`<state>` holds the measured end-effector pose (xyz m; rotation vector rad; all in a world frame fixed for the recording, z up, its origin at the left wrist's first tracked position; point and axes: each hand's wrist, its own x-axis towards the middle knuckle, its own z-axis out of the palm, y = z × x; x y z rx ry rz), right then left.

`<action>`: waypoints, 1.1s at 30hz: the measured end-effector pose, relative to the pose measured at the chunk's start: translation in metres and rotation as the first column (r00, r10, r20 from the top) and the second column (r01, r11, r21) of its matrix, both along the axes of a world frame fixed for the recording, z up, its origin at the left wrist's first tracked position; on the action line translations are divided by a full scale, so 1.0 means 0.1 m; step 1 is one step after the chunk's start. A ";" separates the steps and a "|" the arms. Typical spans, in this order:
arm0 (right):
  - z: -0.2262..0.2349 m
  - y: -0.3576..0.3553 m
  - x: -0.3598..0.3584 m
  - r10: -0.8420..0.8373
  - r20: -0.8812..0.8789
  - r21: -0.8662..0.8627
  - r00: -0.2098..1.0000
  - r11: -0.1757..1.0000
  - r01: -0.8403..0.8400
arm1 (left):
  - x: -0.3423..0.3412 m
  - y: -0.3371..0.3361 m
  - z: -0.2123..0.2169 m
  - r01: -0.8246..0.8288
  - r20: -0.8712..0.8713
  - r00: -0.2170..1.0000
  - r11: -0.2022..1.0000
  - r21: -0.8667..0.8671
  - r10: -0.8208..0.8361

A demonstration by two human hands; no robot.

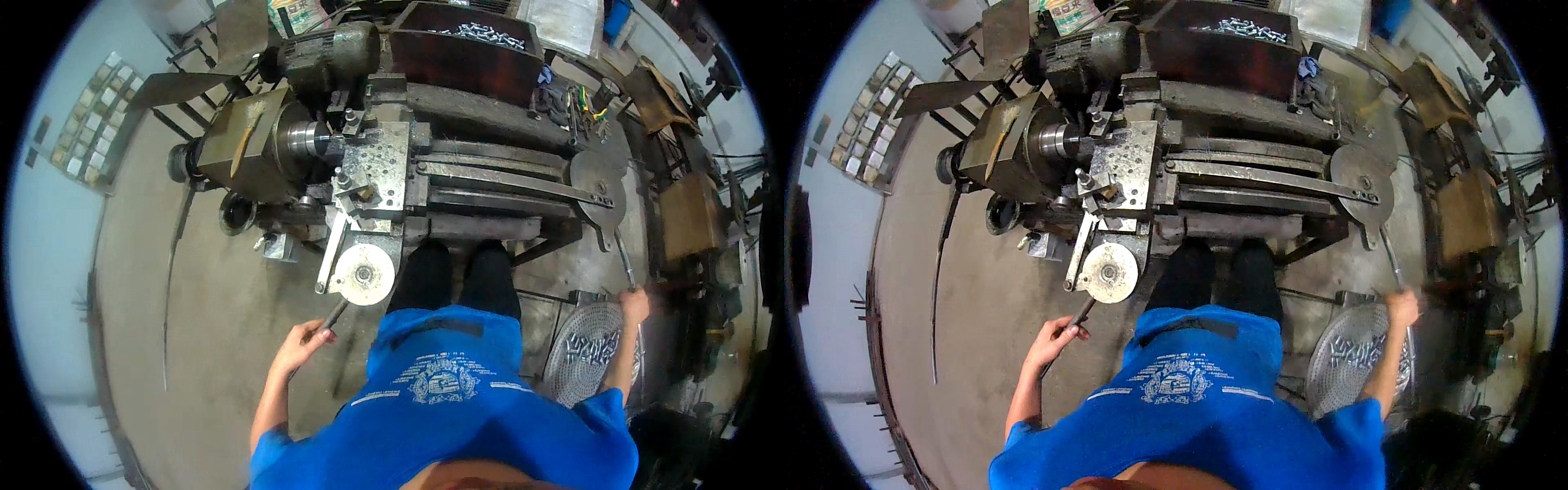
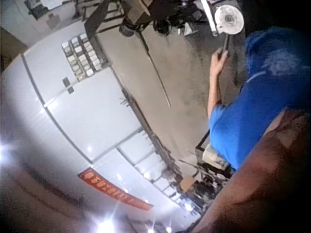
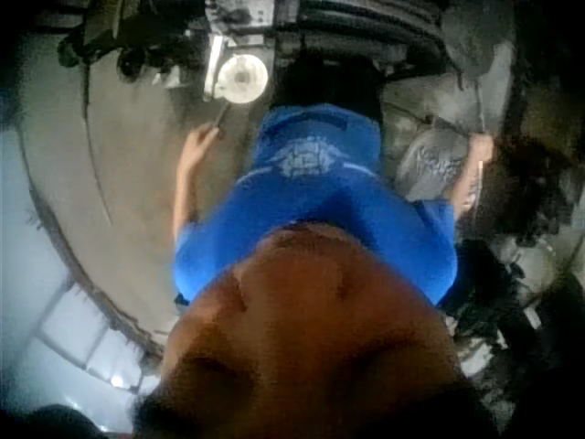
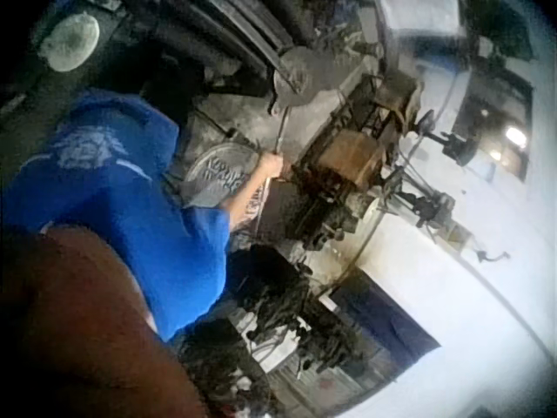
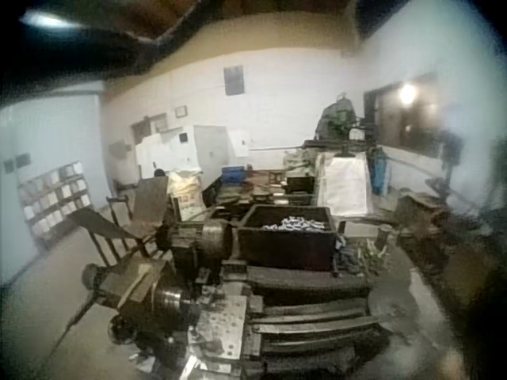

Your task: The person operates a metal lathe, repeatedly loading small metal pieces into the chuck, engaging the machine, and collecting the finished parts into a mesh basket. The cycle of loading, machining, and collecting is repeated throughout the clip.

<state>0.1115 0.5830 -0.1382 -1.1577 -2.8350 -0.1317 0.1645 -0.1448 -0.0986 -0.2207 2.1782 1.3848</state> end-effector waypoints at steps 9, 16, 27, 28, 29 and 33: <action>0.09 -0.67 0.18 -0.058 -0.119 -0.131 0.991 0.990 0.043 | -0.05 0.16 0.13 0.045 -0.026 0.998 0.963 -0.267 -0.054; 0.05 -0.61 0.22 -0.067 -0.107 -0.159 0.992 0.986 0.049 | -0.11 0.22 0.20 0.056 0.030 0.998 0.946 -0.318 -0.049; -0.36 0.15 2.27 -0.295 0.121 -0.211 0.948 0.925 0.315 | -0.35 0.24 0.06 0.229 0.033 0.972 0.905 -0.358 -0.233; -0.40 0.22 2.55 -0.316 0.122 -0.229 0.941 0.914 0.336 | -0.35 0.26 0.06 0.208 0.029 0.978 0.931 -0.301 -0.209; -0.36 0.27 2.68 -0.399 0.127 -0.338 0.908 0.843 0.418 | -0.34 0.28 0.05 0.182 0.025 0.983 0.953 -0.241 -0.181; -0.45 0.32 2.69 -0.387 0.196 -0.293 0.901 0.854 0.430 | -0.38 0.30 0.05 0.239 0.103 0.970 0.942 -0.236 -0.220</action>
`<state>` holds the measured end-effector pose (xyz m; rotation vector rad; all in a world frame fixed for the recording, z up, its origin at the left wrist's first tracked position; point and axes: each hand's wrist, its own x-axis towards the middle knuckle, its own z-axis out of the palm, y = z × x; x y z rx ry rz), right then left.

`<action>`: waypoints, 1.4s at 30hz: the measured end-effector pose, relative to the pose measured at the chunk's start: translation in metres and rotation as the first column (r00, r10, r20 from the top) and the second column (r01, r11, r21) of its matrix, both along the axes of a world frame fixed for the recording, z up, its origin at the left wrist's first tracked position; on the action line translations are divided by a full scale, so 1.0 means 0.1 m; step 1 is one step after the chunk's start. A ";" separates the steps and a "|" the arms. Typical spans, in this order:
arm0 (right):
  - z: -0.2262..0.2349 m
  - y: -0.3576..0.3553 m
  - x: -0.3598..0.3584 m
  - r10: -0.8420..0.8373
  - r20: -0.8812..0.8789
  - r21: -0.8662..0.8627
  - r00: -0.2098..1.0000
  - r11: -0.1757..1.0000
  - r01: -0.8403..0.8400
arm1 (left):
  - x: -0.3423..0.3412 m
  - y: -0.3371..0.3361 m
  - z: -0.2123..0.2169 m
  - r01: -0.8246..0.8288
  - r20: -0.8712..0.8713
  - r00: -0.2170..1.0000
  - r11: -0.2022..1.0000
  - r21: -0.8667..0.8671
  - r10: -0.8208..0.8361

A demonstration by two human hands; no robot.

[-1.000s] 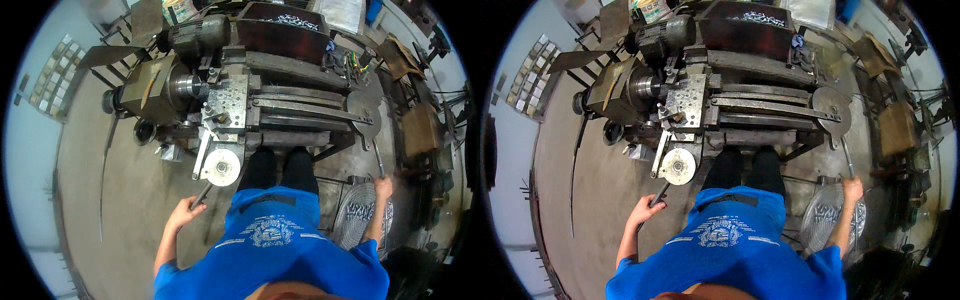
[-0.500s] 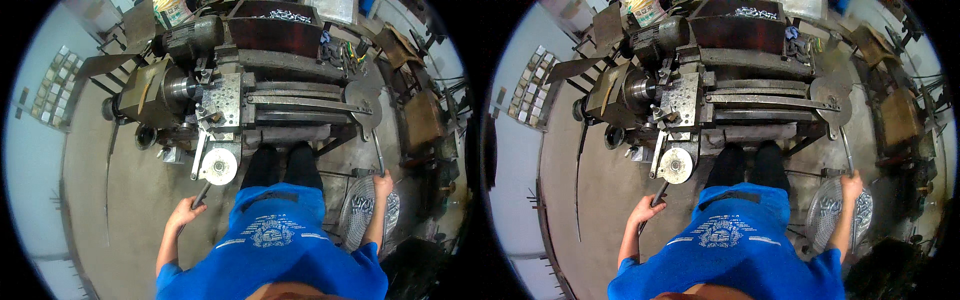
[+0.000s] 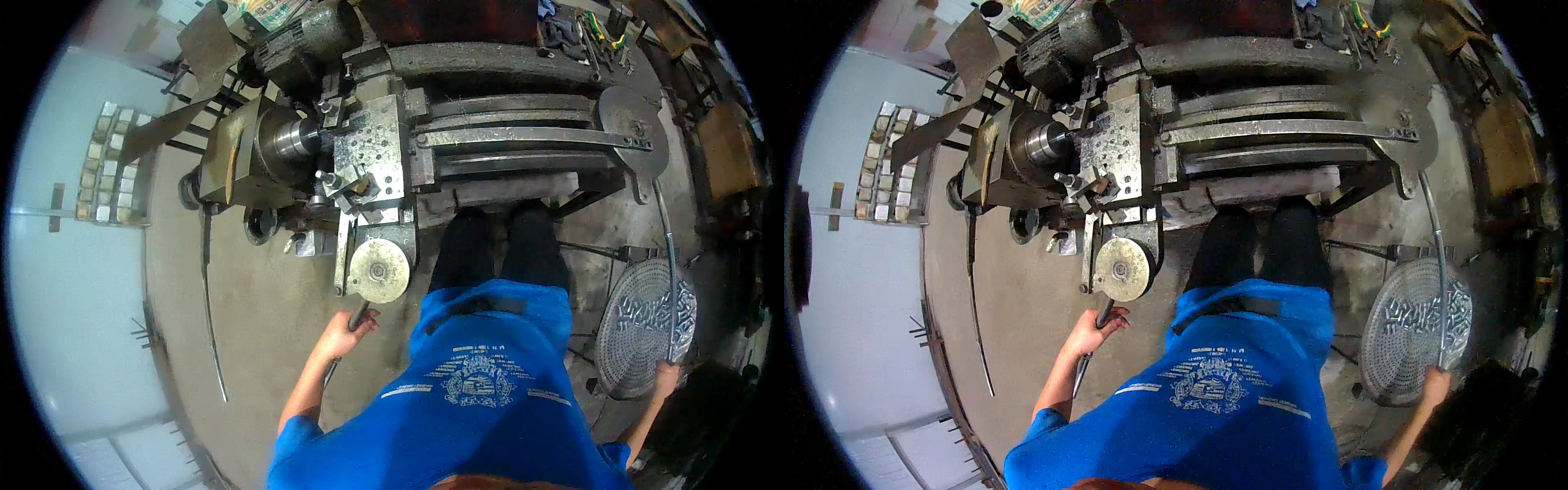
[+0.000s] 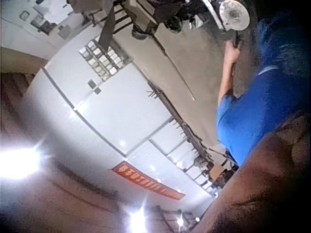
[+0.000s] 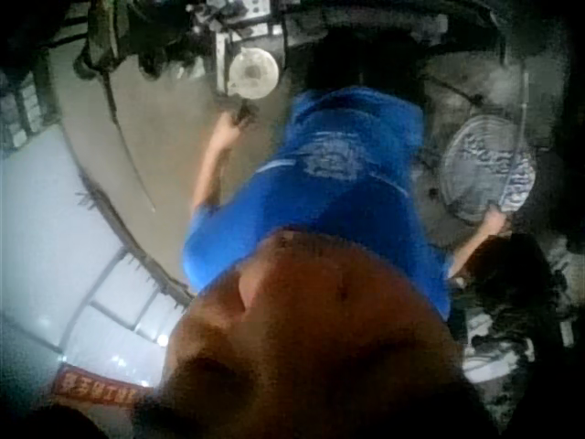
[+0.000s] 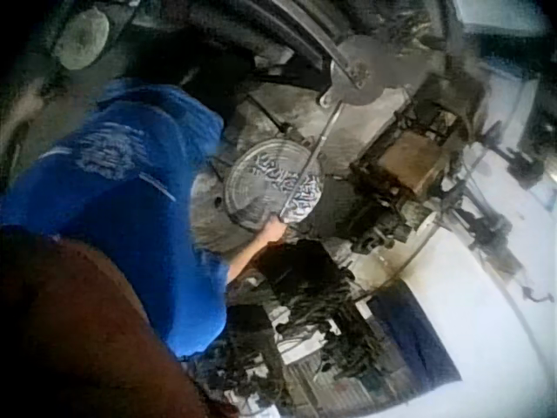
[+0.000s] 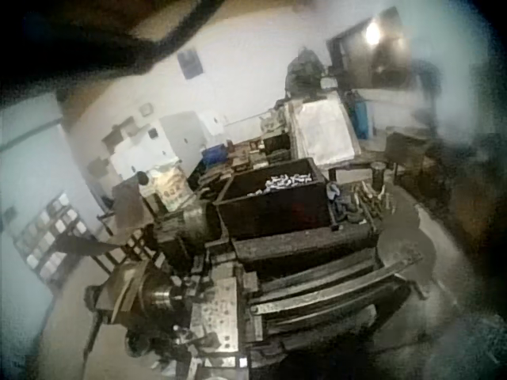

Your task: The person operates a metal lathe, repeatedly loading small metal pieces into the chuck, engaging the machine, and collecting the finished parts into a mesh basket. The cycle of loading, machining, and collecting is repeated throughout the clip.

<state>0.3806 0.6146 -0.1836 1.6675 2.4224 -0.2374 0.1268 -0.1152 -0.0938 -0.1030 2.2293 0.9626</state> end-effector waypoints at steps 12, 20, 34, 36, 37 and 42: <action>0.10 -0.18 0.03 -0.051 0.108 0.096 0.993 0.995 0.040 | 0.00 0.02 0.01 -0.051 0.034 0.998 0.998 0.034 0.050; 0.05 -0.20 0.10 -0.095 0.160 0.150 0.983 0.986 0.071 | -0.01 0.04 0.03 -0.058 0.019 0.998 0.997 0.044 0.057; 0.29 -0.55 -0.10 -0.108 0.165 0.090 0.980 0.991 0.095 | -0.02 0.04 0.02 -0.046 -0.006 0.999 0.997 0.054 0.046; 0.22 -0.51 -0.03 -0.114 0.136 0.101 0.984 0.990 0.101 | -0.02 0.04 0.03 -0.048 -0.003 0.999 0.997 0.063 0.048; 0.18 -0.48 0.02 -0.117 0.122 0.107 0.986 0.989 0.105 | -0.02 0.04 0.02 -0.048 -0.001 0.999 0.997 0.068 0.049; 0.20 -0.59 -0.01 -0.127 0.056 0.076 0.990 0.990 0.123 | -0.01 0.02 0.00 -0.054 0.012 0.998 0.996 0.069 0.054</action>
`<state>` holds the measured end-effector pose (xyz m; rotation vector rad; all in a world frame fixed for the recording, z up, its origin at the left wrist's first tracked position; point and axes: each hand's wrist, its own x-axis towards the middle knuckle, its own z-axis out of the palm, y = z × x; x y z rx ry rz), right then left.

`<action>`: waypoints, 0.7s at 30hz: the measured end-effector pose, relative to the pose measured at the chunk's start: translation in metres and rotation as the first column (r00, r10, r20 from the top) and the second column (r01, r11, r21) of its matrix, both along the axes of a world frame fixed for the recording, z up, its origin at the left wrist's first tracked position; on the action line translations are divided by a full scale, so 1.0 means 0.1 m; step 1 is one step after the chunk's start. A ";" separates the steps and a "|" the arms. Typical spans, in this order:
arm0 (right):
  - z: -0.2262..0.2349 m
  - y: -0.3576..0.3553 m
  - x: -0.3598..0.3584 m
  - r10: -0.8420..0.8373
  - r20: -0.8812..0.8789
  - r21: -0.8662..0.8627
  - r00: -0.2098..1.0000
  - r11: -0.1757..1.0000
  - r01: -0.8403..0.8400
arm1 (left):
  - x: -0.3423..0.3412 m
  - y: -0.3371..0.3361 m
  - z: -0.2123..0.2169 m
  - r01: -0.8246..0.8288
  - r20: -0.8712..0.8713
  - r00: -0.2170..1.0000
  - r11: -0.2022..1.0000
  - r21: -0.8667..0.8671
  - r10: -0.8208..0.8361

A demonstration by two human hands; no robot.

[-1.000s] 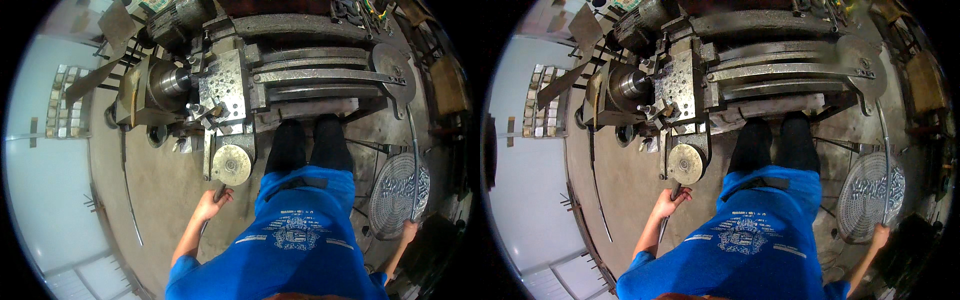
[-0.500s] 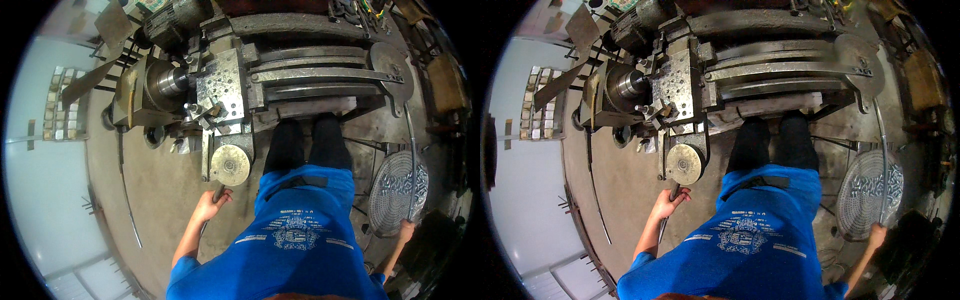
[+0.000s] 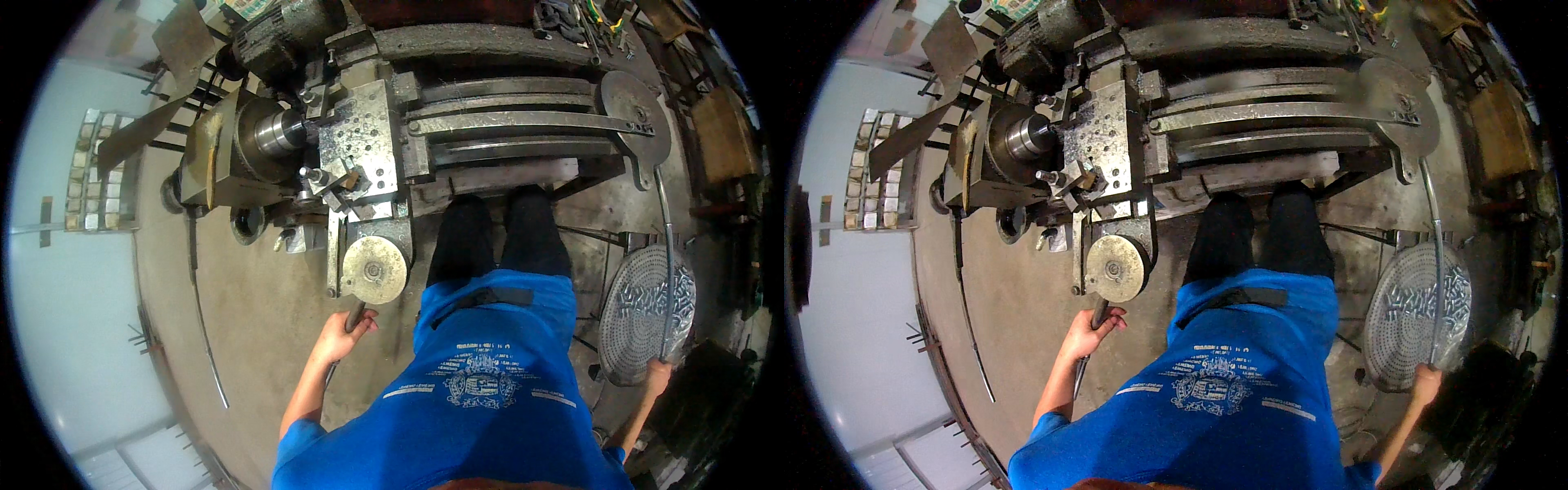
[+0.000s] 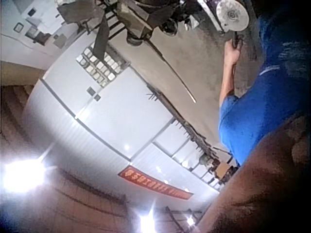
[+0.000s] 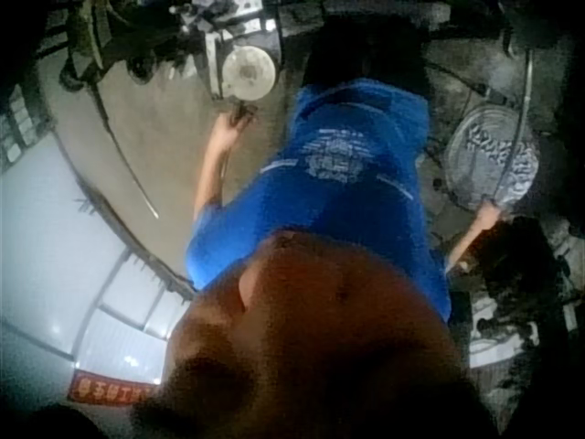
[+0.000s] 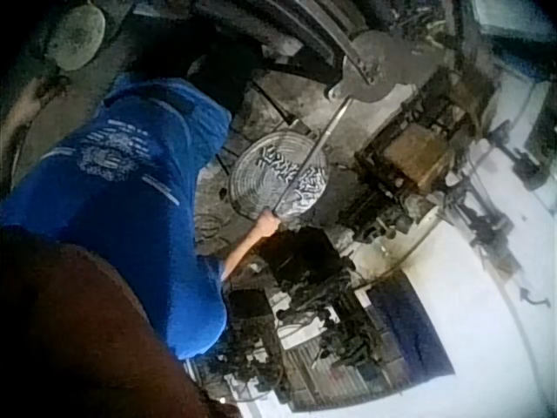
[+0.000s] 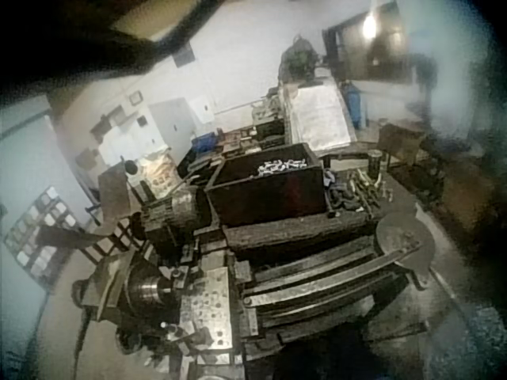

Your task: The person operates a metal lathe, repeatedly loading small metal pieces into the chuck, engaging the machine, and collecting the finished parts into a mesh basket. The cycle of loading, machining, and collecting is repeated throughout the clip.

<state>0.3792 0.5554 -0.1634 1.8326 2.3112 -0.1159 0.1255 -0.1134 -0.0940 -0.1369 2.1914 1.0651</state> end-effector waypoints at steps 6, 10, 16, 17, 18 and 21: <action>0.09 -0.13 -0.07 0.001 0.017 -0.015 1.000 1.000 -0.001 | -0.01 -0.01 0.00 0.011 0.022 1.000 1.000 0.011 -0.011; 0.08 -0.16 -0.04 0.011 0.012 0.012 1.000 1.000 -0.011 | -0.01 -0.02 -0.01 0.034 0.020 0.999 0.999 0.004 -0.034; 0.04 -0.14 0.03 0.057 0.071 -0.007 0.996 0.998 -0.057 | -0.03 0.02 0.04 0.026 0.021 0.999 1.000 -0.007 -0.026; 0.03 -0.12 0.06 0.071 0.066 -0.029 0.995 0.997 -0.070 | -0.03 0.02 0.04 0.031 0.015 0.999 0.999 -0.007 -0.031; -0.01 -0.08 0.11 0.086 0.061 -0.052 0.994 0.995 -0.083 | -0.03 0.01 0.03 0.036 0.009 0.999 0.999 -0.007 -0.036; -0.10 -0.02 0.22 0.133 0.063 -0.047 0.989 0.990 -0.130 | -0.03 0.01 0.04 0.035 0.011 0.999 0.999 -0.007 -0.035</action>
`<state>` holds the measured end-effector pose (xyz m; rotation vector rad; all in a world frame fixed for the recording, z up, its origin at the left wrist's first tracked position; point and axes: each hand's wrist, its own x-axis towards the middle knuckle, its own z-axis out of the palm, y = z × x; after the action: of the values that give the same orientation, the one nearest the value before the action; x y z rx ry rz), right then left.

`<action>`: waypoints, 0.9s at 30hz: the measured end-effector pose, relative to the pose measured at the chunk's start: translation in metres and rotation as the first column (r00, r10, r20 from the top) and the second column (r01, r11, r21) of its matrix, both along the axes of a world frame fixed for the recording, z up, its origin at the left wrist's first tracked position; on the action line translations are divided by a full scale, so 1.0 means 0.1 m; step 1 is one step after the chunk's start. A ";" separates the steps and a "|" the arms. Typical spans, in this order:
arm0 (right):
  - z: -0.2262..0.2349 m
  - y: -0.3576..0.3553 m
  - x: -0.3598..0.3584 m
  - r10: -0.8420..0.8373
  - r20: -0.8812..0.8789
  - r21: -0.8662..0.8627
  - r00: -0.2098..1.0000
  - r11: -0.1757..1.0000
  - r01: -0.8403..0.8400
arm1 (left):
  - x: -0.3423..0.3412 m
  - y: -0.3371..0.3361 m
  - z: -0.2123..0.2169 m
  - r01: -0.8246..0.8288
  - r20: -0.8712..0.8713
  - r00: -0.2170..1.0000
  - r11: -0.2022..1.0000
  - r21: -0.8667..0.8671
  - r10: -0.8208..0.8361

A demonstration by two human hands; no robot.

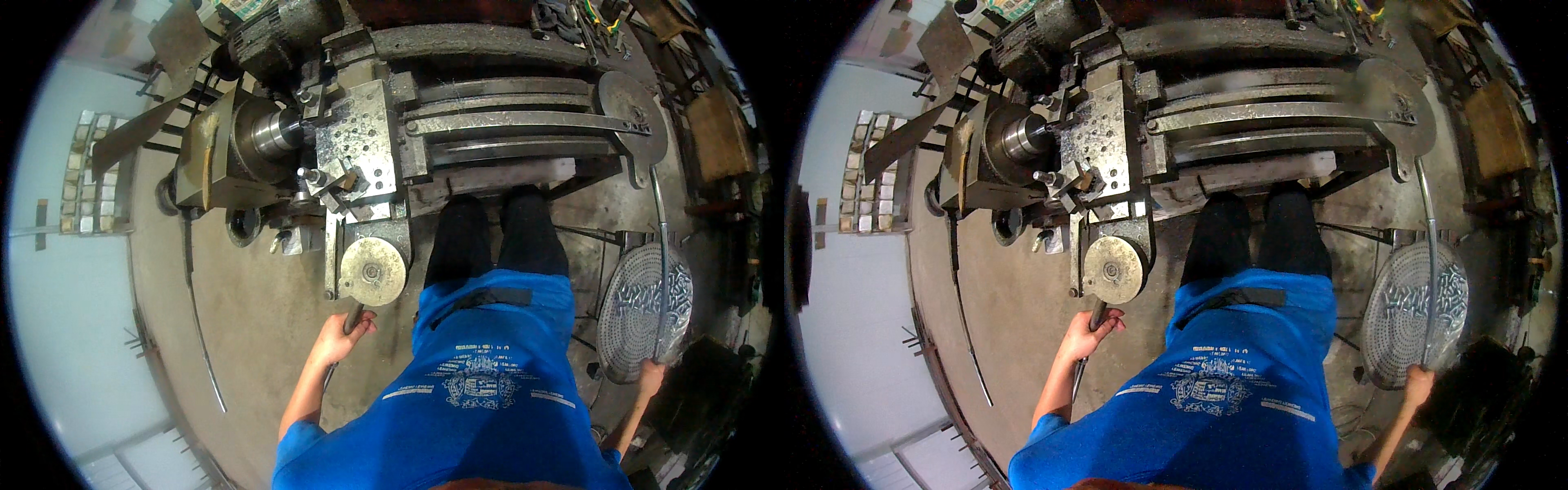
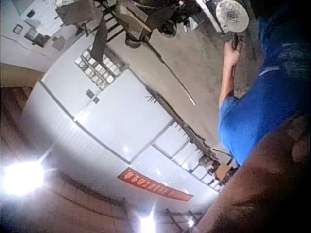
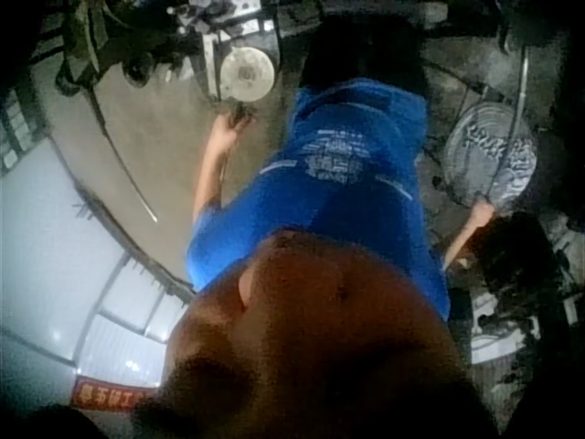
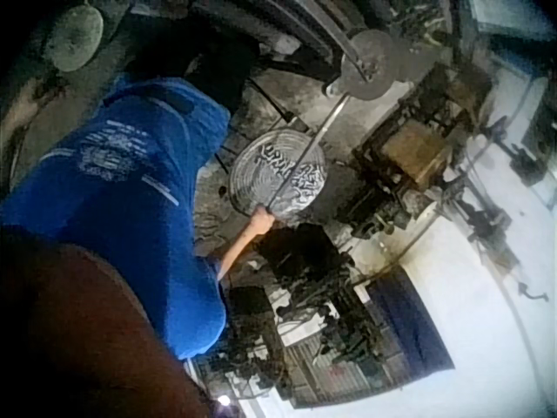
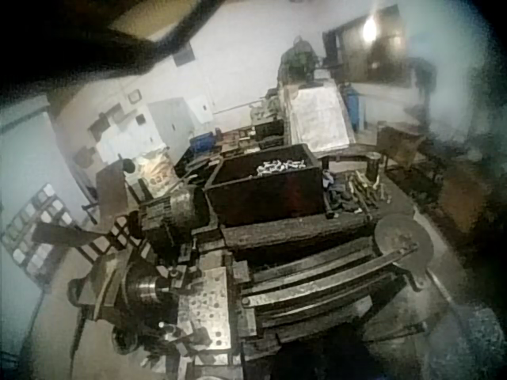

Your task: The person operates a metal lathe, repeatedly loading small metal pieces into the chuck, engaging the machine, and collecting the finished parts into a mesh basket. The cycle of loading, machining, and collecting is repeated throughout the clip.

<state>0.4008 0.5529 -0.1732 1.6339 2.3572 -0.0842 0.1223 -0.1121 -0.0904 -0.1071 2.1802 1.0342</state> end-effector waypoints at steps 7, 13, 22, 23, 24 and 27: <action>-0.03 -0.02 0.05 0.151 0.128 -0.014 0.980 0.988 -0.151 | -0.01 0.01 0.01 -0.028 0.021 0.999 0.999 0.019 0.028; 0.23 -0.37 -0.23 -0.020 -0.033 0.020 0.999 1.000 0.021 | -0.01 0.03 0.04 -0.030 -0.001 1.000 1.000 0.006 0.030; 0.35 -0.55 -0.36 -0.125 -0.069 -0.015 0.990 0.992 0.124 | -0.02 0.02 0.04 0.001 0.003 1.000 1.000 -0.010 -0.001; 0.32 -0.53 -0.33 -0.122 -0.085 0.002 0.989 0.992 0.123 | -0.02 0.03 0.05 -0.004 0.005 1.000 1.000 -0.007 0.004; 0.25 -0.50 -0.26 -0.119 -0.102 0.019 0.988 0.992 0.121 | -0.03 0.03 0.06 -0.009 0.006 1.000 1.000 -0.003 0.009; 0.05 -0.37 -0.05 -0.002 -0.155 0.056 0.988 0.998 0.011 | -0.03 0.03 0.05 -0.013 0.006 1.000 1.000 0.015 0.013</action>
<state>0.3960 0.5155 -0.1678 1.7195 2.4904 -0.1524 0.1193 -0.1091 -0.0849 -0.1179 2.1686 1.0563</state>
